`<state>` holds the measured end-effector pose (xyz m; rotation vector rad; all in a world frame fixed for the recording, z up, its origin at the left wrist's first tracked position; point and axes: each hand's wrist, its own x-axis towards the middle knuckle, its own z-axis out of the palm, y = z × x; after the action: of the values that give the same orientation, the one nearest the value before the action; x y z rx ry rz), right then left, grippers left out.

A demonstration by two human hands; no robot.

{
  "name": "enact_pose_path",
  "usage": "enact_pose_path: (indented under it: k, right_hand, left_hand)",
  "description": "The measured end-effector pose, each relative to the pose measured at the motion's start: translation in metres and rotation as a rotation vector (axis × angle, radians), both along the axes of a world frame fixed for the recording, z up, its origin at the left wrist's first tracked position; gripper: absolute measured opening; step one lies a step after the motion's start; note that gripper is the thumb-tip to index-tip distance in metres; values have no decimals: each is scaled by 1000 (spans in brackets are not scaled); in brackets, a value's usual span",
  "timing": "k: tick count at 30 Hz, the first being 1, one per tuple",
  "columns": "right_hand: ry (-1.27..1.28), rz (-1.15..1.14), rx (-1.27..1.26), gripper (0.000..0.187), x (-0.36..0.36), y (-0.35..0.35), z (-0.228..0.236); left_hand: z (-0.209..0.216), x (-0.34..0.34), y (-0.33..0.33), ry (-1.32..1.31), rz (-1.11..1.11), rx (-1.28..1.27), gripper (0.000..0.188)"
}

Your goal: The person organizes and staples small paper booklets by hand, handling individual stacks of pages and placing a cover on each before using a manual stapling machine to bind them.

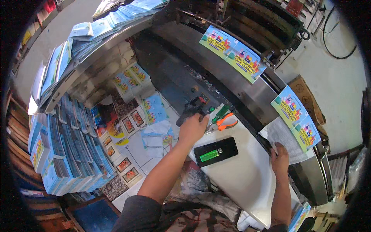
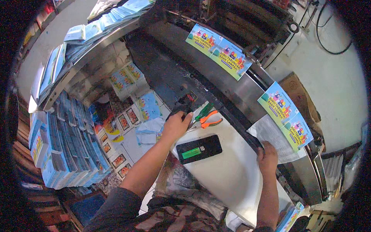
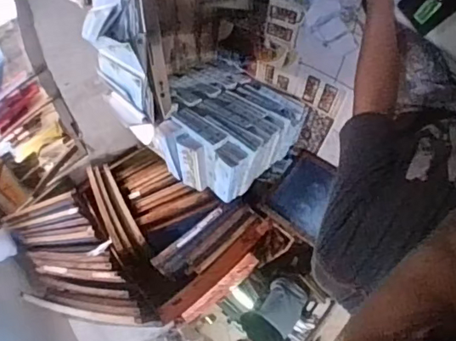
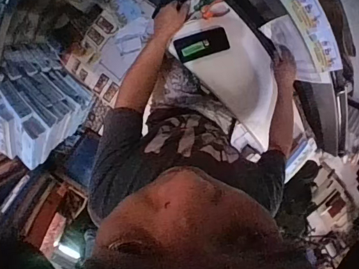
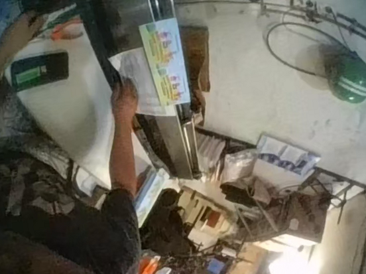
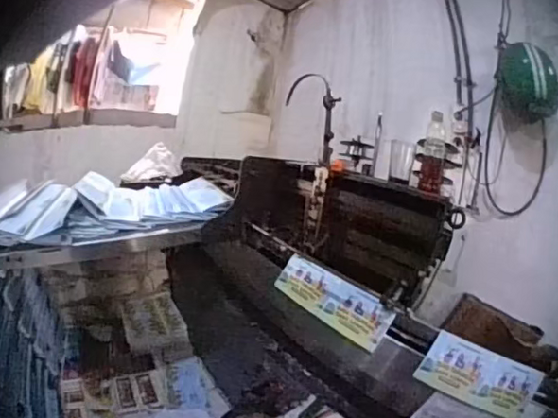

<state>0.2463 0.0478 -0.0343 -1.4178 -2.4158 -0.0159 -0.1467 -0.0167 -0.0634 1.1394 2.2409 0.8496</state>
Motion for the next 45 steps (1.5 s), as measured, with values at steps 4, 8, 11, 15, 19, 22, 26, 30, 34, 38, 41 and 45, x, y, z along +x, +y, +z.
enact_pose_path:
  k: [4, 8, 11, 15, 19, 22, 26, 30, 34, 38, 41, 45]
  right_hand:
    - [134, -213, -242, 40, -6, -12, -26]
    - [115, -287, -225, 36, -17, -18, -27]
    - [70, -285, -185, 32, -10, -16, -37]
    - [90, -271, -179, 31, -13, -15, -35]
    - [107, -267, -188, 32, -13, -16, -37]
    - [105, -259, -192, 32, -11, -15, -38]
    - [111, -312, -241, 32, -11, -12, -34]
    - [147, -325, -263, 33, -11, -14, -30]
    - [83, -292, -205, 35, -7, -9, -42]
    - [89, -305, -204, 38, 0, -17, -44]
    - [70, -350, -305, 38, -23, -24, -38]
    - [229, -248, -87, 29, -10, -27, -37]
  left_hand:
    - [7, 2, 2, 4, -6, -13, 56]
    - [3, 0, 0, -3, -23, -1, 56]
    - [8, 3, 0, -13, -26, 14, 55]
    - [11, 1, -1, -30, -13, 8, 55]
    - [9, 0, 0, -14, -2, -12, 49]
    - [8, 1, 1, -26, 10, -4, 50]
    - [10, 3, 5, -19, 3, -6, 50]
    - [10, 6, 6, -16, 7, -18, 51]
    - [13, 1, 0, -29, 3, -62, 51]
    - [-1, 4, -1, -48, -18, -6, 52]
    - [2, -10, -15, -43, -5, 26, 52]
    - [6, -8, 1, 3, -14, 57, 50]
